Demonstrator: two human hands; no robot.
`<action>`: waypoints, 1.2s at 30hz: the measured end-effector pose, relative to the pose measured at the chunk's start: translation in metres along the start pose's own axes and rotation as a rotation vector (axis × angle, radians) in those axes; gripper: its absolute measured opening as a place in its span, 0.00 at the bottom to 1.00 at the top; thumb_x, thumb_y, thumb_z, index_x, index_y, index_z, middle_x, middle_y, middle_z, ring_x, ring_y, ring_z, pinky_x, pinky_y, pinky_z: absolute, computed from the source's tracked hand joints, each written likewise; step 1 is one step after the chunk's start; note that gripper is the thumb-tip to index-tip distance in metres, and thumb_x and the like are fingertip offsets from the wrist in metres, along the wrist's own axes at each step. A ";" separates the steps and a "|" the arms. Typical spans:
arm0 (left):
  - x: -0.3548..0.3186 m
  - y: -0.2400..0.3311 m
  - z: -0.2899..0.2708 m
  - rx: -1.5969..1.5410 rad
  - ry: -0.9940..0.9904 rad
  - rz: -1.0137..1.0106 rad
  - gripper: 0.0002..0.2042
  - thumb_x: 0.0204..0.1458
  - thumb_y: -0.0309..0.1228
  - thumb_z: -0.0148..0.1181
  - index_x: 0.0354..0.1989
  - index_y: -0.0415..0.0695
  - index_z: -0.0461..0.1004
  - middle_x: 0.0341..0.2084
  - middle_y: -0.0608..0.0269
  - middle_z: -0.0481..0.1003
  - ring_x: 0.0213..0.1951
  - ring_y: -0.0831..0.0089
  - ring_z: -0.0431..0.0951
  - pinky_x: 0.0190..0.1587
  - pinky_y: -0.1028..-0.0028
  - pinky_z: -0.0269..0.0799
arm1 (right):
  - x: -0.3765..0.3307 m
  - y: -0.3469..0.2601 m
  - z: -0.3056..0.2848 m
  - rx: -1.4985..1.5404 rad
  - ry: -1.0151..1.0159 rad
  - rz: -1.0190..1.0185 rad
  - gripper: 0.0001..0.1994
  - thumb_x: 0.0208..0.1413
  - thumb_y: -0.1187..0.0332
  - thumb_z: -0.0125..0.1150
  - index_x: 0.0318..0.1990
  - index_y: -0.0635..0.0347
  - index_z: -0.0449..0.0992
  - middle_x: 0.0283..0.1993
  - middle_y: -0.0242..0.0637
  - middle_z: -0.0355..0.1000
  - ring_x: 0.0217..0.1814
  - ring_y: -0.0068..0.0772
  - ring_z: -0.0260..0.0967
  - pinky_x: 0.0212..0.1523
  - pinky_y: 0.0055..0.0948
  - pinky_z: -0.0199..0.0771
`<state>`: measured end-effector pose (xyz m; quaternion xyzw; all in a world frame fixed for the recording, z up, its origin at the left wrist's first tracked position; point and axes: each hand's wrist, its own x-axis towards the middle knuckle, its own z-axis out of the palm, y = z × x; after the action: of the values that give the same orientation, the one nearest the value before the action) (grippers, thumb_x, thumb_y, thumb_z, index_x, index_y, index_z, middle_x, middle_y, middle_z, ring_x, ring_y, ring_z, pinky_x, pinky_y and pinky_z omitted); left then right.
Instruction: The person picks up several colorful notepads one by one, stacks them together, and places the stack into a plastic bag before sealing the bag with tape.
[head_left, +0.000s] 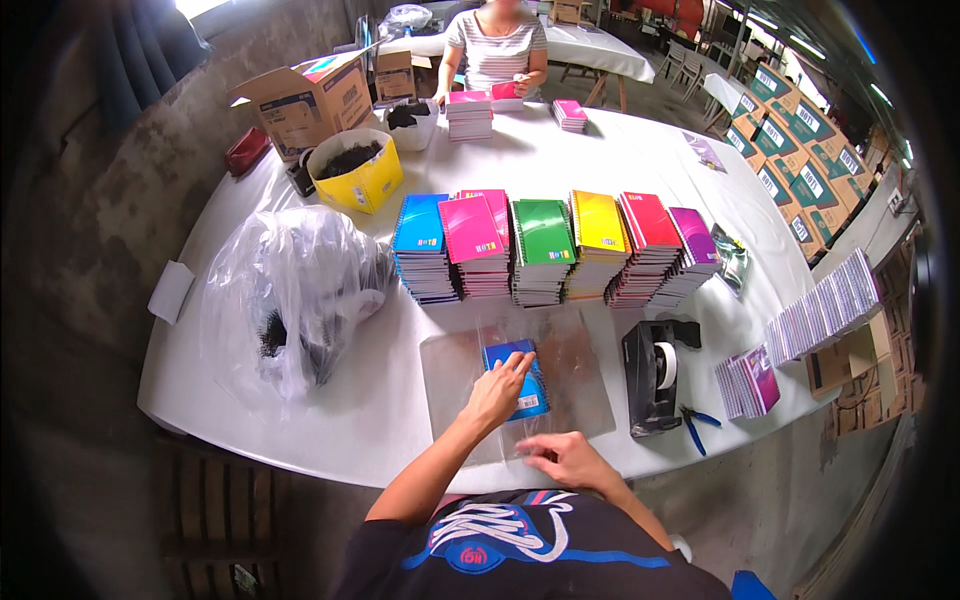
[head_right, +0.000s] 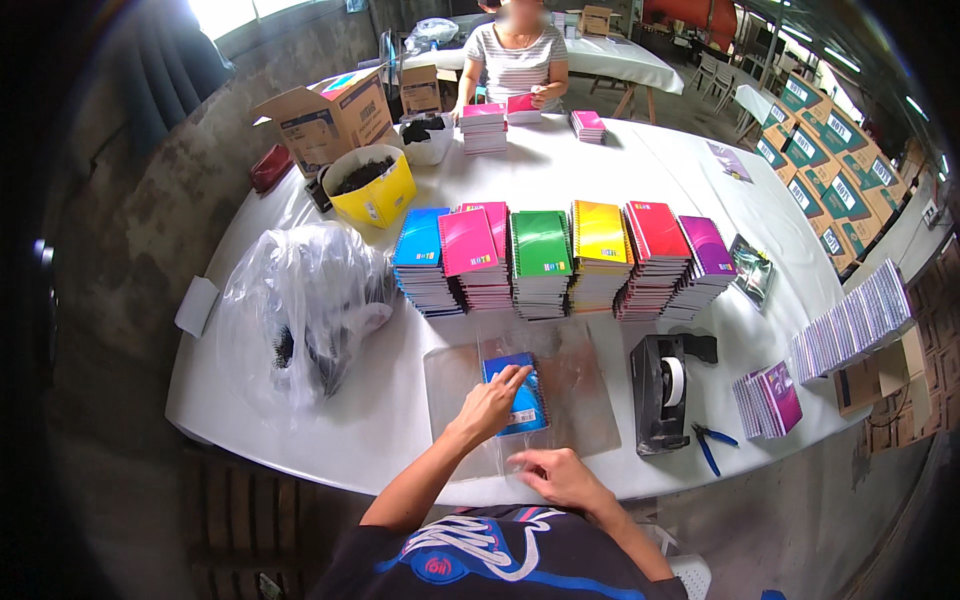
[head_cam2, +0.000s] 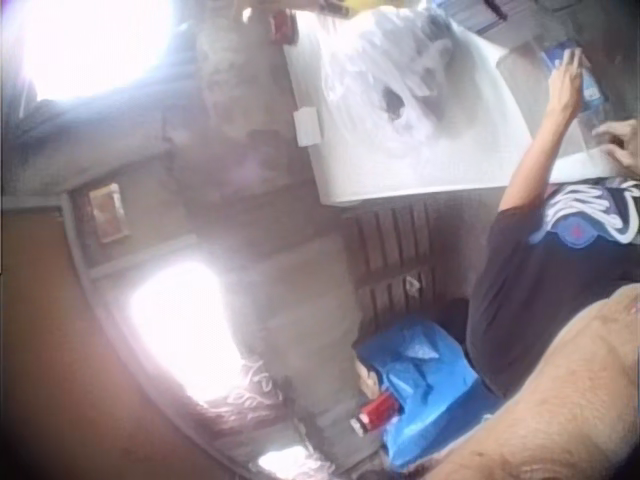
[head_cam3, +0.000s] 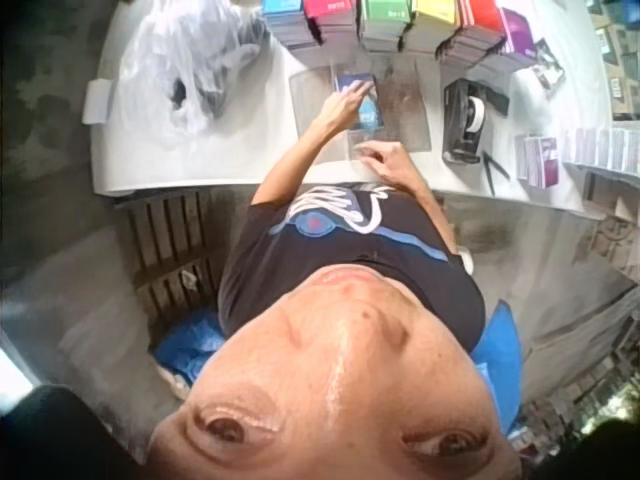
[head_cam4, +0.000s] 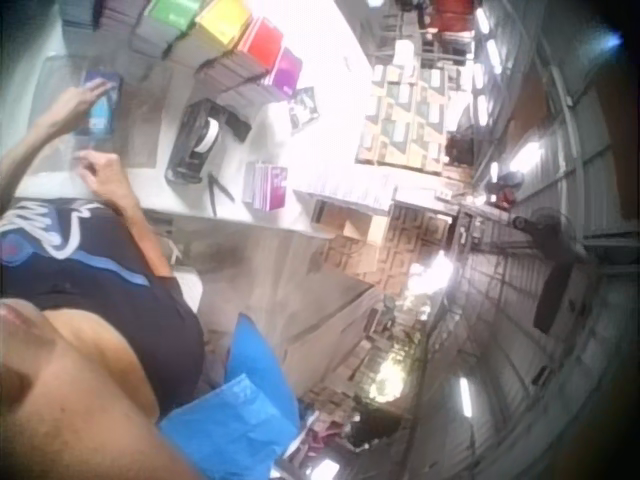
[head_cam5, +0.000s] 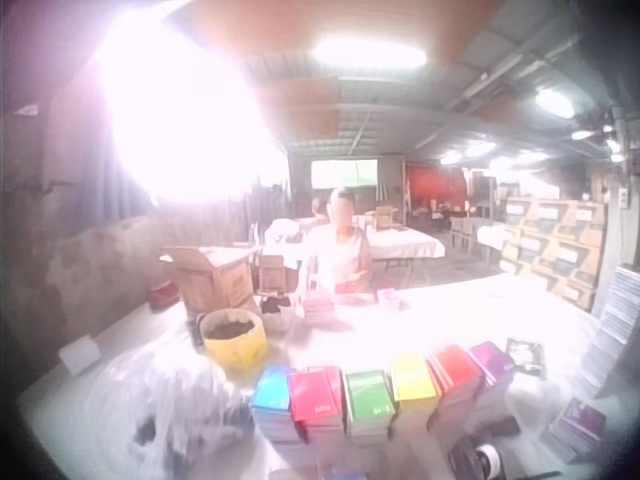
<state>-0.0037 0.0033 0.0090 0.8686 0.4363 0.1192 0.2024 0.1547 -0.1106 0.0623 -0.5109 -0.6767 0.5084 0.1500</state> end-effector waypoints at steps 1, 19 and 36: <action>-0.002 0.002 -0.002 -0.007 -0.011 0.008 0.35 0.39 0.17 0.53 0.61 0.44 0.56 0.55 0.52 0.63 0.43 0.50 0.74 0.38 0.60 0.75 | 0.002 0.001 -0.006 0.017 0.092 -0.119 0.16 0.47 0.78 0.56 0.47 0.58 0.74 0.43 0.45 0.72 0.39 0.42 0.73 0.41 0.30 0.73; -0.011 0.003 -0.022 -0.143 -0.108 -0.081 0.26 0.43 0.29 0.61 0.52 0.48 0.60 0.50 0.57 0.65 0.52 0.58 0.69 0.48 0.55 0.66 | 0.150 0.035 -0.095 -0.541 -0.188 -0.524 0.21 0.35 0.79 0.64 0.42 0.58 0.72 0.40 0.41 0.66 0.42 0.44 0.69 0.42 0.35 0.72; -0.020 -0.028 0.009 -0.239 -0.105 -0.267 0.45 0.34 0.63 0.60 0.65 0.69 0.51 0.68 0.77 0.44 0.67 0.50 0.46 0.56 0.31 0.34 | 0.154 0.058 -0.086 0.050 -0.107 -0.586 0.08 0.36 0.78 0.69 0.29 0.59 0.81 0.28 0.32 0.70 0.31 0.24 0.69 0.31 0.24 0.70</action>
<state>-0.0318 -0.0004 -0.0123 0.7778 0.5192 0.0967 0.3407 0.1815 0.0632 0.0028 -0.2624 -0.7895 0.4862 0.2672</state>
